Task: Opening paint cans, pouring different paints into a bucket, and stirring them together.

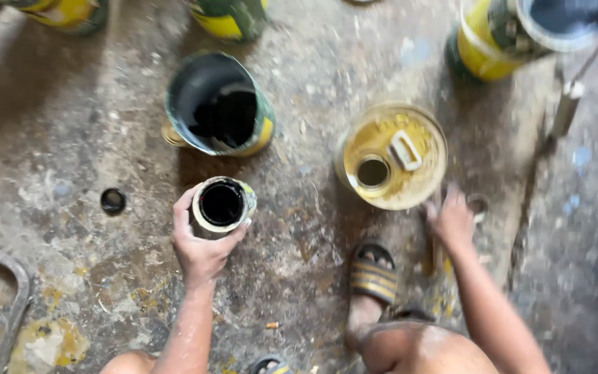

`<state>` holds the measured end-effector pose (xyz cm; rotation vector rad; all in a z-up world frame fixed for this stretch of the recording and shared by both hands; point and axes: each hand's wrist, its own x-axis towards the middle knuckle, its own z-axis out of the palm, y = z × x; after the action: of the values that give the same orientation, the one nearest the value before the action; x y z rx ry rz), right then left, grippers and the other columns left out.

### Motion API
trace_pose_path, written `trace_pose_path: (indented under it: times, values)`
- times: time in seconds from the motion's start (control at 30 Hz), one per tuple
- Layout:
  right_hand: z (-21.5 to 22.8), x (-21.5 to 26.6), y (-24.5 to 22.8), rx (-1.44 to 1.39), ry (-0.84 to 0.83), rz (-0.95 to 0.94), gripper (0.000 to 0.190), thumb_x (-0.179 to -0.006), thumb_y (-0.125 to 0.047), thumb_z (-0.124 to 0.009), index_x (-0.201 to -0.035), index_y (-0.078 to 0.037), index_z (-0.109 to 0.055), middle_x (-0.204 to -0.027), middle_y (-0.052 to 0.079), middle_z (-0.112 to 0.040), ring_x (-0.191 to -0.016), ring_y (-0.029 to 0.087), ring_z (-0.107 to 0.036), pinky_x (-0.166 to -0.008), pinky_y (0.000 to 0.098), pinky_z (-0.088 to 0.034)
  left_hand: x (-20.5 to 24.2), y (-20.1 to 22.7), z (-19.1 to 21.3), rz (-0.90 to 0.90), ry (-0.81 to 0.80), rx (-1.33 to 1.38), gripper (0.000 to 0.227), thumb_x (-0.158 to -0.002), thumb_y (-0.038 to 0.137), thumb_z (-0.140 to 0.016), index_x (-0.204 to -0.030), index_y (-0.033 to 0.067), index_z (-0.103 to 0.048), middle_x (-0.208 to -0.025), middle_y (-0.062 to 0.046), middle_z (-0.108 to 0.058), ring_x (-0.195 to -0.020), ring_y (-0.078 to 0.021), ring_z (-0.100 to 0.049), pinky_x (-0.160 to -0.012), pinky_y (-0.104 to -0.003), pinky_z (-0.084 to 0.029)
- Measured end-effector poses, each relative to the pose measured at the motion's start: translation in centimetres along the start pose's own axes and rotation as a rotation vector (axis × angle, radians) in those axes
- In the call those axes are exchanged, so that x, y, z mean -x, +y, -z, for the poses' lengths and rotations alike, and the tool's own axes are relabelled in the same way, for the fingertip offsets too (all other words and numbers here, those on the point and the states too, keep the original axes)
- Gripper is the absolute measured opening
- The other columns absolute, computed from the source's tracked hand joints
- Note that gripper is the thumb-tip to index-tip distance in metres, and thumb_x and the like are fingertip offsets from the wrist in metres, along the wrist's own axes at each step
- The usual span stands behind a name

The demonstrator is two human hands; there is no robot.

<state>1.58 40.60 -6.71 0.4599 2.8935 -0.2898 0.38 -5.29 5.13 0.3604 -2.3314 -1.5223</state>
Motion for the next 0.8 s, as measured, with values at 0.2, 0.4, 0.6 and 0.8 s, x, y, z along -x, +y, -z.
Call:
trace_pose_path:
  times: [0.2, 0.4, 0.6, 0.8]
  values:
    - [6.2, -3.8, 5.4, 0.101, -0.096, -0.095, 0.055, -0.095, -0.044, -0.064, -0.137, -0.008, -0.062, -0.108, 0.029, -0.075, -0.09, 0.052, -0.071, -0.074, 0.0552, -0.056, -4.6, 7.8, 2.9, -0.012, 0.044, -0.058, 0.078, -0.059, 0.003, -0.088, -0.13, 0.0042, -0.055, -0.123, -0.009, -0.068, -0.108, -0.0217, -0.068, -0.099, -0.033, -0.053]
    - [22.9, -10.1, 1.0, -0.957, -0.08, 0.3, 0.053, -0.111, 0.01, -0.051, -0.157, 0.002, -0.028, -0.111, 0.032, -0.058, -0.084, 0.032, -0.053, -0.07, 0.0356, -0.041, -8.4, 11.2, 3.6, -0.115, 0.12, -0.099, 0.077, -0.061, 0.007, -0.091, -0.128, 0.0053, -0.055, -0.12, -0.011, -0.068, -0.107, -0.0241, -0.068, -0.097, -0.036, -0.054]
    - [27.4, -19.6, -9.8, -1.407, -0.768, 0.95, 0.065, -0.104, -0.036, -0.052, -0.147, 0.011, -0.044, -0.132, 0.035, -0.065, -0.117, 0.043, -0.074, -0.101, 0.0522, -0.068, -11.7, 11.3, 3.6, -0.188, 0.112, -0.121, 0.075, -0.061, 0.009, -0.093, -0.126, 0.0076, -0.056, -0.117, -0.01, -0.072, -0.101, -0.0231, -0.072, -0.09, -0.034, -0.059]
    - [29.4, -14.1, -21.1, -0.714, -0.009, 0.739, 0.045, -0.099, -0.02, -0.076, -0.137, 0.002, -0.069, -0.09, 0.011, -0.065, -0.07, 0.016, -0.056, -0.061, 0.0273, -0.041, -13.9, 7.0, 4.0, -0.146, 0.033, -0.105, 0.081, -0.057, 0.015, -0.094, -0.128, 0.0149, -0.055, -0.116, -0.005, -0.073, -0.1, -0.0219, -0.074, -0.089, -0.035, -0.06]
